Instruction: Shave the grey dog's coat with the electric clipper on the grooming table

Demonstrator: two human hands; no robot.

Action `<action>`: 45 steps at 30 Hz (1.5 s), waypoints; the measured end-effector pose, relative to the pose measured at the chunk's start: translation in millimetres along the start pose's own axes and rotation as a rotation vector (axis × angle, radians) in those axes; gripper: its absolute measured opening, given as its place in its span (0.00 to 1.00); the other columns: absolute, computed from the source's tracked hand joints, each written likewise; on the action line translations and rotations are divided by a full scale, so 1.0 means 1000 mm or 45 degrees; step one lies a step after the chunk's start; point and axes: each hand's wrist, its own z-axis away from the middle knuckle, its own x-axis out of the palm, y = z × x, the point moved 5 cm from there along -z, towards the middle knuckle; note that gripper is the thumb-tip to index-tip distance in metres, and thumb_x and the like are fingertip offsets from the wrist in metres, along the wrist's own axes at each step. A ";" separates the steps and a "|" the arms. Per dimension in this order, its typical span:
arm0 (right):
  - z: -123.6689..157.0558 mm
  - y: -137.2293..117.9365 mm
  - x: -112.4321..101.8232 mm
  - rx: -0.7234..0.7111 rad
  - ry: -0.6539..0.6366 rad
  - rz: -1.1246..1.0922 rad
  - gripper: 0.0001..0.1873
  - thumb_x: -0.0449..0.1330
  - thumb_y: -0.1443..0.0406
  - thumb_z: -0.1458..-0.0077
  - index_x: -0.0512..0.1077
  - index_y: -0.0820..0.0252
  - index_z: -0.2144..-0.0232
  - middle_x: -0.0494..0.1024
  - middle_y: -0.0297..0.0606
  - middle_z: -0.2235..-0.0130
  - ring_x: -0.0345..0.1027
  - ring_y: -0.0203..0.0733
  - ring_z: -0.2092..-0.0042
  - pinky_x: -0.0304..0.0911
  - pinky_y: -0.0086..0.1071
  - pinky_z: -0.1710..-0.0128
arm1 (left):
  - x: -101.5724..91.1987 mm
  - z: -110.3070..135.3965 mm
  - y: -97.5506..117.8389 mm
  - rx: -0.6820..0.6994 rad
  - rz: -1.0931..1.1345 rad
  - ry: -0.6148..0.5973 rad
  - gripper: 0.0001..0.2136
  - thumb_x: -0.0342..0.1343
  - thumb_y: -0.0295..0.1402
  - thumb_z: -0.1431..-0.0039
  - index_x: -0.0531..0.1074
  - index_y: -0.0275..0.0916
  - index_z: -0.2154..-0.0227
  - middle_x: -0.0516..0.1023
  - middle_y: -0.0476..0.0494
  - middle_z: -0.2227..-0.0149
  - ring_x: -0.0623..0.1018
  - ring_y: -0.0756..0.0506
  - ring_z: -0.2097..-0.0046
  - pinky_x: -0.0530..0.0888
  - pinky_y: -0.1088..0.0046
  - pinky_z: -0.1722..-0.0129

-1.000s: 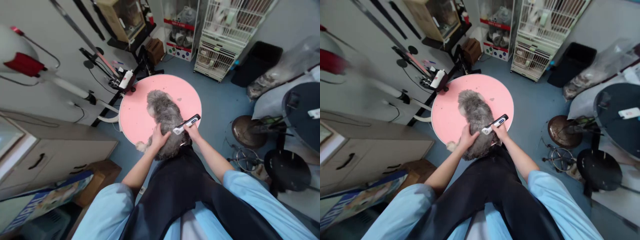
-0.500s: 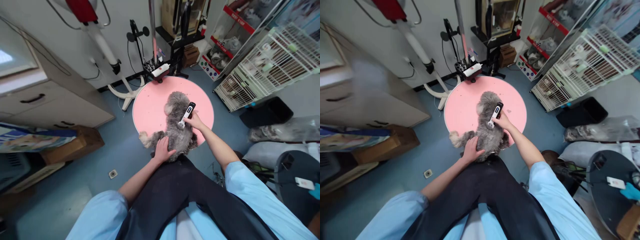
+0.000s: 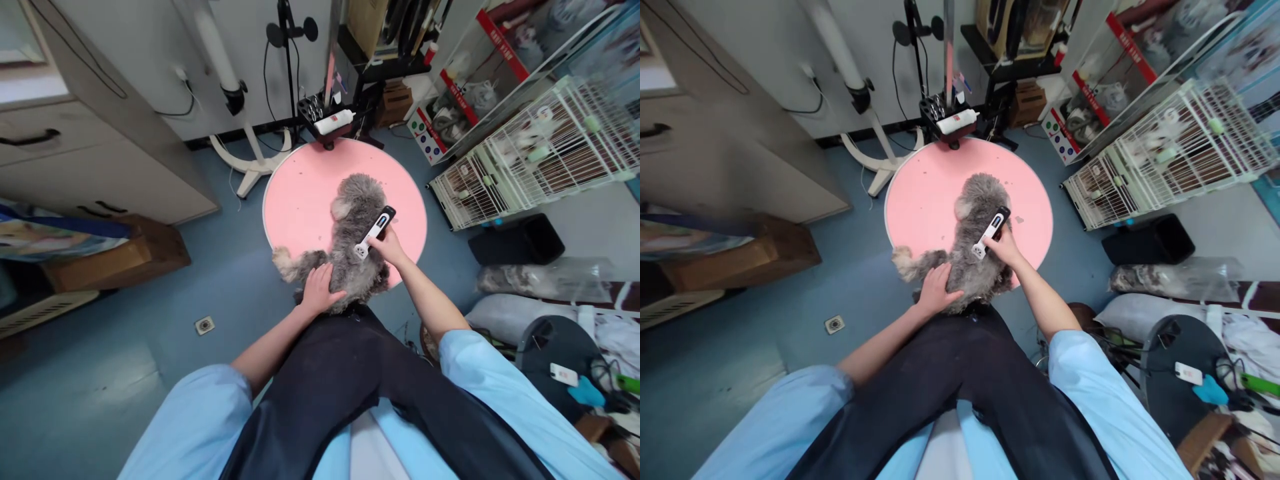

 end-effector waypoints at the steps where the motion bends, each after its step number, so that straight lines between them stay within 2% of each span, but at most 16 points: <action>1: -0.002 0.000 -0.006 0.011 0.066 0.016 0.23 0.65 0.58 0.56 0.62 0.55 0.59 0.72 0.34 0.63 0.67 0.45 0.61 0.70 0.45 0.56 | 0.000 0.000 0.000 0.002 0.001 0.002 0.40 0.65 0.48 0.48 0.65 0.31 0.37 0.70 0.27 0.37 0.68 0.31 0.34 0.62 0.49 0.33; 3: -0.005 0.001 -0.016 0.013 0.180 0.038 0.22 0.65 0.59 0.57 0.62 0.54 0.60 0.71 0.34 0.64 0.67 0.45 0.62 0.70 0.46 0.56 | 0.001 -0.001 0.001 0.006 0.002 0.007 0.40 0.65 0.48 0.48 0.64 0.31 0.37 0.69 0.27 0.37 0.68 0.31 0.34 0.62 0.49 0.33; 5: -0.004 0.002 -0.016 0.001 0.179 0.025 0.23 0.65 0.59 0.57 0.62 0.54 0.59 0.72 0.34 0.63 0.67 0.45 0.61 0.70 0.47 0.54 | 0.001 -0.001 0.002 0.005 -0.002 0.006 0.40 0.65 0.49 0.48 0.64 0.30 0.37 0.69 0.26 0.37 0.68 0.31 0.34 0.62 0.49 0.33; 9: 0.016 0.001 0.008 0.010 0.039 -0.010 0.23 0.65 0.58 0.56 0.64 0.55 0.58 0.74 0.36 0.61 0.68 0.46 0.58 0.70 0.48 0.51 | 0.001 -0.001 0.003 -0.017 -0.009 0.002 0.41 0.65 0.50 0.49 0.64 0.29 0.37 0.68 0.25 0.36 0.68 0.31 0.34 0.61 0.49 0.32; 14: 0.047 -0.003 0.034 0.038 -0.092 -0.003 0.24 0.66 0.56 0.55 0.65 0.57 0.58 0.75 0.38 0.61 0.69 0.46 0.59 0.70 0.45 0.53 | 0.001 -0.001 0.002 -0.038 0.000 0.022 0.41 0.65 0.49 0.49 0.64 0.30 0.37 0.68 0.24 0.36 0.68 0.30 0.34 0.60 0.47 0.32; 16: 0.047 -0.004 0.028 0.033 -0.046 0.005 0.24 0.66 0.55 0.55 0.64 0.56 0.58 0.74 0.37 0.62 0.68 0.45 0.60 0.70 0.44 0.55 | 0.001 -0.002 0.001 -0.049 0.006 0.030 0.40 0.66 0.49 0.50 0.65 0.30 0.38 0.69 0.25 0.37 0.68 0.30 0.34 0.60 0.46 0.32; 19: 0.039 -0.003 0.005 0.011 0.211 0.035 0.23 0.63 0.55 0.54 0.63 0.55 0.57 0.72 0.36 0.61 0.67 0.44 0.61 0.69 0.43 0.56 | 0.002 -0.003 0.000 -0.071 0.014 0.032 0.40 0.67 0.50 0.51 0.66 0.30 0.39 0.70 0.24 0.38 0.68 0.29 0.35 0.59 0.46 0.32; 21: 0.039 -0.001 0.000 0.000 0.280 0.043 0.24 0.63 0.55 0.55 0.62 0.54 0.57 0.72 0.36 0.61 0.66 0.44 0.61 0.69 0.43 0.56 | 0.002 -0.004 0.000 -0.078 0.024 0.033 0.41 0.67 0.50 0.52 0.66 0.29 0.39 0.70 0.23 0.38 0.68 0.28 0.35 0.59 0.45 0.32; 26: 0.067 0.003 0.026 0.026 0.053 0.010 0.25 0.65 0.53 0.55 0.62 0.54 0.58 0.74 0.36 0.62 0.67 0.45 0.62 0.69 0.42 0.58 | -0.003 -0.004 0.000 -0.062 0.049 0.049 0.42 0.67 0.50 0.53 0.65 0.30 0.39 0.70 0.24 0.39 0.68 0.29 0.35 0.61 0.47 0.33; 28: 0.072 0.004 0.026 0.032 -0.001 -0.018 0.25 0.65 0.52 0.55 0.62 0.54 0.59 0.74 0.37 0.62 0.68 0.45 0.61 0.69 0.42 0.58 | -0.005 -0.005 0.000 -0.075 0.037 0.049 0.41 0.68 0.49 0.54 0.66 0.29 0.40 0.71 0.24 0.39 0.69 0.30 0.36 0.61 0.48 0.33; 30: 0.065 0.007 0.009 0.041 0.085 -0.033 0.24 0.65 0.52 0.55 0.62 0.54 0.60 0.74 0.37 0.62 0.68 0.45 0.61 0.68 0.42 0.58 | -0.007 -0.007 0.000 -0.079 0.027 0.044 0.41 0.69 0.48 0.54 0.67 0.29 0.41 0.72 0.25 0.40 0.70 0.30 0.37 0.62 0.50 0.33; 32: 0.054 0.011 -0.015 0.054 0.245 -0.035 0.23 0.64 0.52 0.55 0.61 0.53 0.62 0.73 0.35 0.64 0.67 0.44 0.63 0.68 0.43 0.58 | -0.009 -0.009 0.000 -0.069 0.026 0.041 0.40 0.69 0.47 0.53 0.68 0.29 0.41 0.73 0.26 0.40 0.71 0.30 0.37 0.63 0.51 0.33; 34: 0.046 0.015 -0.029 0.065 0.310 -0.049 0.23 0.65 0.51 0.55 0.60 0.53 0.64 0.72 0.34 0.65 0.66 0.43 0.64 0.68 0.43 0.59 | -0.009 -0.010 -0.002 -0.053 0.030 0.040 0.40 0.68 0.47 0.53 0.67 0.29 0.40 0.72 0.26 0.39 0.71 0.31 0.37 0.63 0.51 0.33; 36: 0.048 0.018 -0.026 0.070 0.249 -0.083 0.24 0.66 0.50 0.56 0.60 0.53 0.64 0.73 0.34 0.65 0.67 0.44 0.64 0.69 0.44 0.58 | -0.009 -0.011 -0.004 -0.041 0.034 0.037 0.39 0.68 0.47 0.52 0.67 0.30 0.40 0.72 0.27 0.39 0.70 0.31 0.36 0.64 0.51 0.33; 42: 0.084 0.015 0.014 0.110 0.021 -0.196 0.28 0.67 0.48 0.56 0.63 0.53 0.59 0.79 0.40 0.60 0.74 0.49 0.58 0.71 0.48 0.53 | -0.009 -0.012 -0.010 -0.003 0.047 0.021 0.40 0.68 0.47 0.53 0.67 0.31 0.40 0.71 0.27 0.39 0.70 0.31 0.36 0.66 0.52 0.35; 45: 0.083 0.015 0.005 0.094 0.103 -0.194 0.28 0.67 0.48 0.56 0.64 0.54 0.58 0.79 0.41 0.60 0.75 0.49 0.58 0.72 0.48 0.54 | -0.009 -0.012 -0.011 0.014 0.046 0.018 0.39 0.67 0.47 0.52 0.66 0.32 0.39 0.72 0.28 0.39 0.71 0.31 0.37 0.66 0.51 0.35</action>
